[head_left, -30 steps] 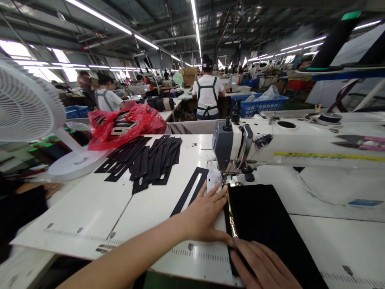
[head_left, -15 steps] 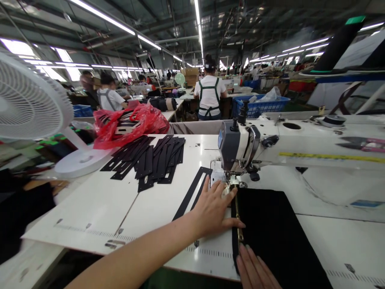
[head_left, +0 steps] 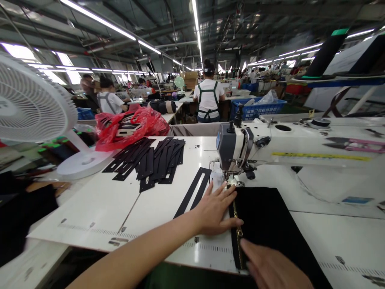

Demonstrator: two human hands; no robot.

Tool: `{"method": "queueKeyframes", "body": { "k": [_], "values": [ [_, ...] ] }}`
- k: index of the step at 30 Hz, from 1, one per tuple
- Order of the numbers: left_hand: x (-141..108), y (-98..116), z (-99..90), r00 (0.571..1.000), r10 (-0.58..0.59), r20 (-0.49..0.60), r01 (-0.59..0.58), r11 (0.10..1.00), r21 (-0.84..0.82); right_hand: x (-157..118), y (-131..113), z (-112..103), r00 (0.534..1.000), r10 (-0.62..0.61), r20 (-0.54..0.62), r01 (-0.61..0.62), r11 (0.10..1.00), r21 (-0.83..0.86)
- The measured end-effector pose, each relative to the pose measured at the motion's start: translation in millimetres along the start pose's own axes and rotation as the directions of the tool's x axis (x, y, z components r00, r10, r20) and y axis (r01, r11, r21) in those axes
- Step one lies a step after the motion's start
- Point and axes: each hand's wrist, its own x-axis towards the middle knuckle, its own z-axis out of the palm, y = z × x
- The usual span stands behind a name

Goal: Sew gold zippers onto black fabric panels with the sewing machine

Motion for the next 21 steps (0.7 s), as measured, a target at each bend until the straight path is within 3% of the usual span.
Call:
{"method": "queueKeyframes", "body": {
  "k": [3, 5, 7, 9, 13, 15, 18, 21],
  "values": [
    [-20.1, -14.8, -21.5, 0.995, -0.088, -0.036, 0.089, 0.995, 0.037, 24.8, 36.4, 5.6, 0.980, 0.192, 0.057, -0.198, 0.974, 0.114],
    [-42.3, -24.7, -36.3, 0.983, -0.174, -0.051, 0.178, 0.979, 0.099, 34.1, 54.9, 23.0, 0.972, 0.149, 0.182, -0.173, 0.978, 0.120],
    [-70.4, -28.9, -43.2, 0.980, -0.197, 0.028, 0.192, 0.973, 0.132, 36.2, 64.9, 40.6, 0.954, 0.089, 0.287, -0.123, 0.987, 0.103],
    [-99.7, -25.0, -38.8, 0.980, -0.146, 0.138, 0.130, 0.985, 0.118, 33.4, 67.2, 51.2, 0.940, 0.075, 0.333, -0.104, 0.992, 0.071],
    [-139.5, -3.9, -13.5, 0.978, -0.070, 0.195, 0.030, 0.979, 0.202, 27.7, 63.5, 52.5, 0.947, 0.123, 0.295, -0.135, 0.991, 0.020],
    [-144.7, 4.6, -9.2, 0.976, -0.070, 0.208, 0.015, 0.967, 0.253, 27.6, 62.5, 51.1, 0.951, 0.128, 0.282, -0.138, 0.990, 0.015],
    [-138.1, 8.0, -19.3, 0.976, -0.084, 0.203, 0.039, 0.976, 0.216, 28.3, 62.4, 51.6, 0.951, 0.123, 0.283, -0.132, 0.991, 0.014],
    [-124.5, -1.5, -27.9, 0.991, -0.081, 0.105, 0.066, 0.988, 0.136, 28.3, 62.2, 52.7, 0.950, 0.137, 0.281, -0.143, 0.990, 0.002]
  ]
}}
